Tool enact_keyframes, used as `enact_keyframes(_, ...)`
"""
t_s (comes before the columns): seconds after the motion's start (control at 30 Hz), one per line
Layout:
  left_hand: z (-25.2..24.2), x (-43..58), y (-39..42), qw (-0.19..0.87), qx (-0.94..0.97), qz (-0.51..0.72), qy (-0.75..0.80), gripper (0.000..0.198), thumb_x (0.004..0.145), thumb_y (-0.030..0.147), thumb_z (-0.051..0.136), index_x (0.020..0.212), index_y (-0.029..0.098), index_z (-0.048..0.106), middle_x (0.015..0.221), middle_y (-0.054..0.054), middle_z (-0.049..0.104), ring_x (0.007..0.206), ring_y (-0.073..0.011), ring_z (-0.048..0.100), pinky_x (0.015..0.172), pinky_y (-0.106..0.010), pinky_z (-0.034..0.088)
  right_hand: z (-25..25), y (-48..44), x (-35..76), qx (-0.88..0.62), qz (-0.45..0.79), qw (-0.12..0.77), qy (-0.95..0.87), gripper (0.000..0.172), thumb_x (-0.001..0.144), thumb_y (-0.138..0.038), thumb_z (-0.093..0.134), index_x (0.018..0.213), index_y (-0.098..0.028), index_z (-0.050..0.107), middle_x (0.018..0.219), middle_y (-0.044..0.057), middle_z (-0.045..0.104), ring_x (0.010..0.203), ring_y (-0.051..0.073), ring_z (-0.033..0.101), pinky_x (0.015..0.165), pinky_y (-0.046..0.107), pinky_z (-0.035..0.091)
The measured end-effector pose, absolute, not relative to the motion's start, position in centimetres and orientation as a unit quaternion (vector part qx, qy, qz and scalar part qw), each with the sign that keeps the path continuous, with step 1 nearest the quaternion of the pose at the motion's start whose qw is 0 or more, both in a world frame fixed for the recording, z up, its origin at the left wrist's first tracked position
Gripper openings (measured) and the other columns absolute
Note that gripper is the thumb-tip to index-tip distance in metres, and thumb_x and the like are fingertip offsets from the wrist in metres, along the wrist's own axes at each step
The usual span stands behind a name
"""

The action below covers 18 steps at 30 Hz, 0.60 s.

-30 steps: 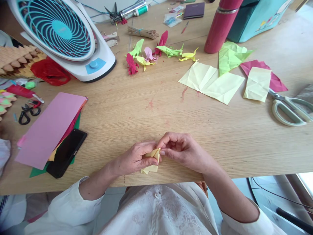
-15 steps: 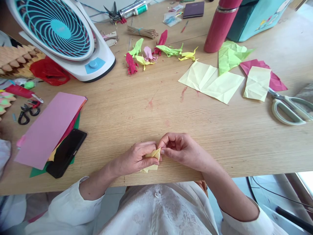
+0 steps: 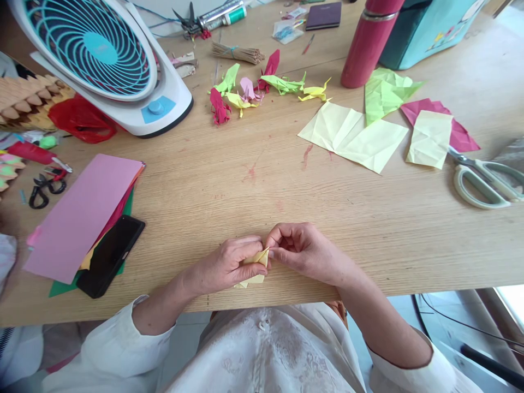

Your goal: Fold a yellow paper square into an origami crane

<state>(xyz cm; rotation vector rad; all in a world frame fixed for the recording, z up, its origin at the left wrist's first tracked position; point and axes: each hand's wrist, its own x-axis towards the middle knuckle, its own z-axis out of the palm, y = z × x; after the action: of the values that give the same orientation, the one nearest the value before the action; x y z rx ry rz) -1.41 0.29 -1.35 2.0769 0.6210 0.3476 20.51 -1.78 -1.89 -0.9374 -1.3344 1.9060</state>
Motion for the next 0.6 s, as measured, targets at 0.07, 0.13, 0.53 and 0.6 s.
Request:
enact_keyframes(0.07, -1.30, -1.40, 0.31, 0.453, 0.844, 0.139, 0.251, 0.025, 0.100, 0.036, 0.052, 0.086, 0.016, 0.059, 0.080, 0.001, 0.054, 0.071, -0.0116, 0.049, 0.069, -0.023, 0.041, -1.82, -1.82, 20.45, -0.357, 0.715, 0.314, -0.512, 0.032, 0.087, -0.047, 0.071, 0.086, -0.017, 0.062, 0.070, -0.002, 0.059, 0.062, 0.009, 0.051, 0.057, 0.023, 0.037)
enact_keyframes(0.13, -1.24, -1.36, 0.27, 0.451, 0.844, 0.134, 0.259, 0.025, 0.100, 0.036, 0.053, 0.085, 0.016, 0.058, 0.079, 0.001, 0.053, 0.071, -0.0117, 0.049, 0.070, -0.024, 0.041, -1.75, -1.89, 20.43, -0.361, 0.708, 0.319, -0.517, 0.031, 0.088, -0.047, 0.070, 0.085, -0.017, 0.061, 0.067, -0.003, 0.057, 0.060, 0.009, 0.049, 0.056, 0.023, 0.036)
enact_keyframes(0.53, -0.87, -0.56, -0.18, 0.465, 0.792, 0.160, 0.362, 0.018, 0.092, 0.025, 0.063, 0.078, 0.017, 0.055, 0.078, 0.003, 0.052, 0.073, -0.0108, 0.050, 0.067, -0.023, 0.037, -1.73, -1.85, 20.15, -0.410, 0.674, 0.347, -0.507, 0.032, 0.084, -0.046, 0.074, 0.080, -0.018, 0.062, 0.067, -0.002, 0.058, 0.061, 0.011, 0.050, 0.058, 0.025, 0.039)
enact_keyframes(0.6, -0.81, -0.44, -0.18, 0.477, 0.776, 0.165, 0.378, 0.017, 0.091, 0.023, 0.063, 0.077, 0.016, 0.055, 0.076, 0.004, 0.051, 0.072, -0.0101, 0.049, 0.065, -0.022, 0.036, -1.64, -1.75, 20.06, -0.414, 0.670, 0.349, -0.508, 0.032, 0.085, -0.047, 0.073, 0.080, -0.017, 0.063, 0.068, -0.002, 0.058, 0.063, 0.011, 0.051, 0.059, 0.025, 0.039)
